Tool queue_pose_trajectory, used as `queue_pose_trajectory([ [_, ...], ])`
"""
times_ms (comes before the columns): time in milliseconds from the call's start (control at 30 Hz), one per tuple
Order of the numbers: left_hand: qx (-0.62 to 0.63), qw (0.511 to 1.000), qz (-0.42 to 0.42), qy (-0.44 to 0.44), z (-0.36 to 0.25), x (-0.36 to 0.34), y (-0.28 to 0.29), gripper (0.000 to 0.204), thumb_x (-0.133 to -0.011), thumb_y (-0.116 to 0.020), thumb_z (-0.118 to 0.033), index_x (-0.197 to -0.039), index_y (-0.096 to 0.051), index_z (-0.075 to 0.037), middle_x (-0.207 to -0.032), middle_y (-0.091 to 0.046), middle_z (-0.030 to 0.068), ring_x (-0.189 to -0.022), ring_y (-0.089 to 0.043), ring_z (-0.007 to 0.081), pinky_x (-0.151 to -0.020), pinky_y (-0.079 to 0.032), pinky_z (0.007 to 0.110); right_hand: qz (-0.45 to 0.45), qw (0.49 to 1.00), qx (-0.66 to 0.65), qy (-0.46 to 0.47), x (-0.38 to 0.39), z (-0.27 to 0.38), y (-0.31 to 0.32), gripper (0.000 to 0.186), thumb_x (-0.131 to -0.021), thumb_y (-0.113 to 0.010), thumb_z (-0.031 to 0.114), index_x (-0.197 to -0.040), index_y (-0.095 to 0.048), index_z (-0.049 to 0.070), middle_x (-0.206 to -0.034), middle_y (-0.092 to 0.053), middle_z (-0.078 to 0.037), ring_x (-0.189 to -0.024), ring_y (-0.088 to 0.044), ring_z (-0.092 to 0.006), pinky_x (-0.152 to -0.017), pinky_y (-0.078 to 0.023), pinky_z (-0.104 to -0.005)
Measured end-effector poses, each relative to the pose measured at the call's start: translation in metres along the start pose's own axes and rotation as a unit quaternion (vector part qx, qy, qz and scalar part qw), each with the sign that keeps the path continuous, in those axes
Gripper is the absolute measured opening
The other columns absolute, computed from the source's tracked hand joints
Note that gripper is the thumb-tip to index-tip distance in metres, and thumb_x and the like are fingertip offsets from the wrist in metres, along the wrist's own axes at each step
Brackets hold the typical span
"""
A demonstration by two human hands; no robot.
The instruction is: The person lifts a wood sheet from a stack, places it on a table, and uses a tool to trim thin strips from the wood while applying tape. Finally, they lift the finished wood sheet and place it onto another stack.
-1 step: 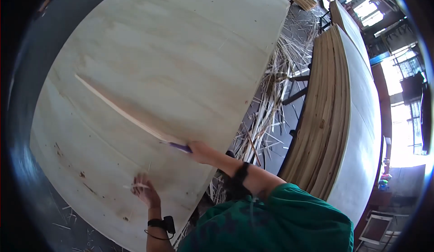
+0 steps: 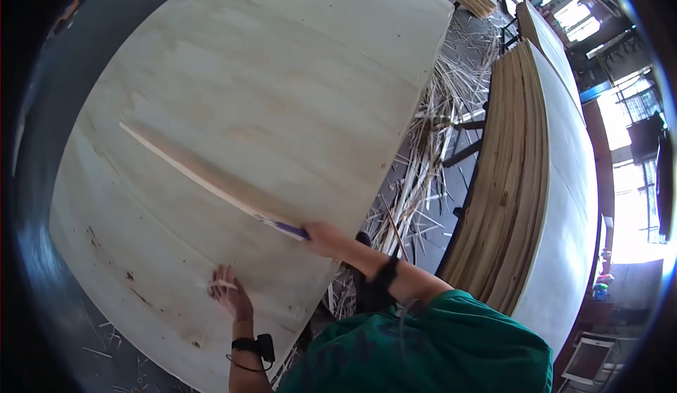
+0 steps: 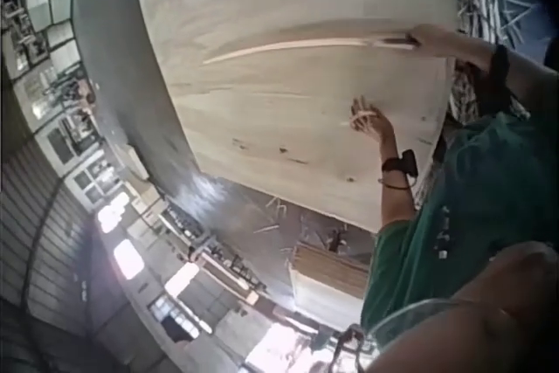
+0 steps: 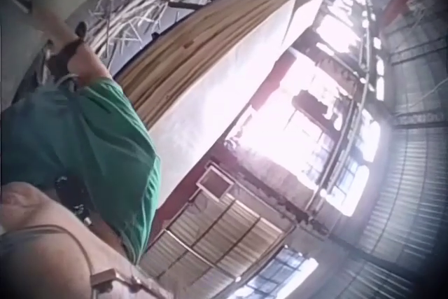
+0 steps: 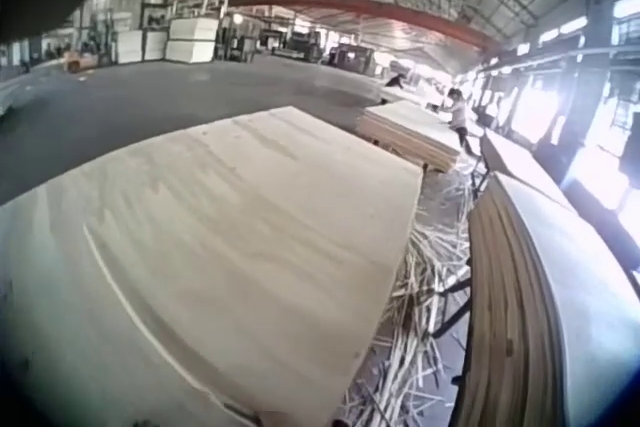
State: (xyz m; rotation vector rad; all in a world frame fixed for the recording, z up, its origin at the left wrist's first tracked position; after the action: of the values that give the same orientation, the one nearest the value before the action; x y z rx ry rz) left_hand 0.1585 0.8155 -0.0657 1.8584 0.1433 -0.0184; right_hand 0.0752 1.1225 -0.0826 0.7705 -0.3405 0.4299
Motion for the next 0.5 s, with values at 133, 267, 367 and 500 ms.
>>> queue_pose_trajectory([
  [133,0.009,1.000,-0.027,-0.013,-0.115,-0.079,-0.031,0.039,-0.096,-0.058,-0.017,-0.135,-0.059,-0.015,-0.145,-0.052,0.0094,-0.138,-0.040,0.0338,-0.113,-0.025,0.053,-0.032,0.999,-0.025,-0.025,0.029,-0.116,0.110,0.038,-0.085,-0.066,0.037,-0.108,-0.067,0.006,-0.094,-0.070,-0.022,-0.092,-0.067,-0.0405,-0.077,-0.052,-0.0472],
  [267,-0.046,0.987,-0.133,0.078,-0.175,-0.114,-0.067,0.040,-0.096,-0.055,-0.019,-0.136,-0.058,-0.014,-0.146,-0.051,0.0082,-0.139,-0.040,0.0330,-0.112,-0.028,0.052,-0.106,0.984,-0.005,-0.144,0.057,-0.233,0.242,0.043,-0.086,-0.066,0.040,-0.112,-0.064,0.006,-0.097,-0.070,-0.024,-0.096,-0.066,-0.0437,-0.080,-0.053,-0.0492],
  [367,-0.069,0.967,-0.177,0.171,-0.199,-0.110,-0.065,0.040,-0.097,-0.054,-0.020,-0.136,-0.058,-0.014,-0.146,-0.052,0.0083,-0.139,-0.041,0.0326,-0.112,-0.029,0.052,-0.140,0.973,0.048,-0.179,0.050,-0.289,0.348,0.043,-0.085,-0.068,0.041,-0.112,-0.064,0.007,-0.095,-0.070,-0.023,-0.093,-0.067,-0.0440,-0.078,-0.053,-0.0495],
  [500,-0.092,0.967,-0.144,0.189,-0.205,-0.115,-0.070,0.039,-0.098,-0.051,-0.018,-0.136,-0.058,-0.014,-0.145,-0.053,0.0085,-0.139,-0.041,0.0320,-0.111,-0.031,0.052,-0.202,0.961,0.125,-0.139,-0.018,-0.326,0.485,0.038,-0.085,-0.067,0.040,-0.101,-0.064,0.006,-0.088,-0.068,-0.023,-0.088,-0.066,-0.0446,-0.075,-0.052,-0.0507],
])
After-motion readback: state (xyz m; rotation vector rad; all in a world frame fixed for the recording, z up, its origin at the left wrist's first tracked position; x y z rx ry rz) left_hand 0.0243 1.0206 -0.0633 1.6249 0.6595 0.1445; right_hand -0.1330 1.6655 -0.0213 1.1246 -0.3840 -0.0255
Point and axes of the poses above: each hand's wrist, its own x-axis away from the middle knuckle, its own y-axis out of the back of the hand, z = x × y, the point moved 9 cm from there along -x, towards the middle knuckle
